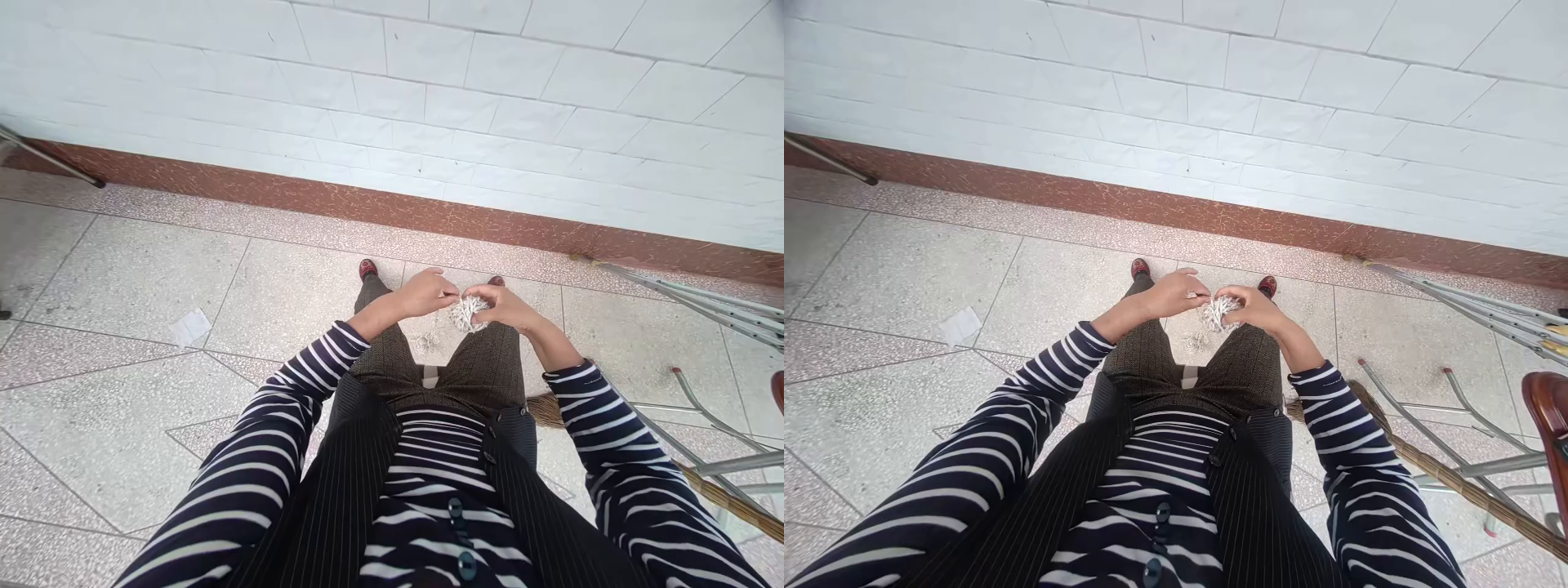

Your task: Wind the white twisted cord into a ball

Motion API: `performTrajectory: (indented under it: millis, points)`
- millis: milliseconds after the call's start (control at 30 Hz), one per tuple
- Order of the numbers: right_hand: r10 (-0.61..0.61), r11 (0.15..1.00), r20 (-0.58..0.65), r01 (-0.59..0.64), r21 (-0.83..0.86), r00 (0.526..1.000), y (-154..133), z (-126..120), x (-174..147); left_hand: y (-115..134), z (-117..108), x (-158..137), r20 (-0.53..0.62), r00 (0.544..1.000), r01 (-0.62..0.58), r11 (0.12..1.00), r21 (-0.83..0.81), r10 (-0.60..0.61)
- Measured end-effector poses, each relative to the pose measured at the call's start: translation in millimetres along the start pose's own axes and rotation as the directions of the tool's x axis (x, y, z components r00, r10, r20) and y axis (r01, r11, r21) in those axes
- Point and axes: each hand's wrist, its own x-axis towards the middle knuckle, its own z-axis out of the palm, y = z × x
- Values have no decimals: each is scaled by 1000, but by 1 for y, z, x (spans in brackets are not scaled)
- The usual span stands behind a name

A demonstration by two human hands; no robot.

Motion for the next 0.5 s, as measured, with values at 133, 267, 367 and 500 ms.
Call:
performTrajectory:
  millis: [133,267,367,500]
  points:
    - [3,931,130,-50,360,992,10,3,-14,-4,9,-1,-35,999,-25,995,-95,21]
    - [-81,764,43,34,645,996,12,13,-27,-9,23,0,-95,995,3,983,-185,-20]
    - [-68,687,-97,117,718,993,7,20,-32,-14,34,0,-82,992,71,960,-270,-96]
    - [-36,744,-213,169,647,976,-1,23,-35,-24,50,-2,-77,979,150,925,-349,-188]
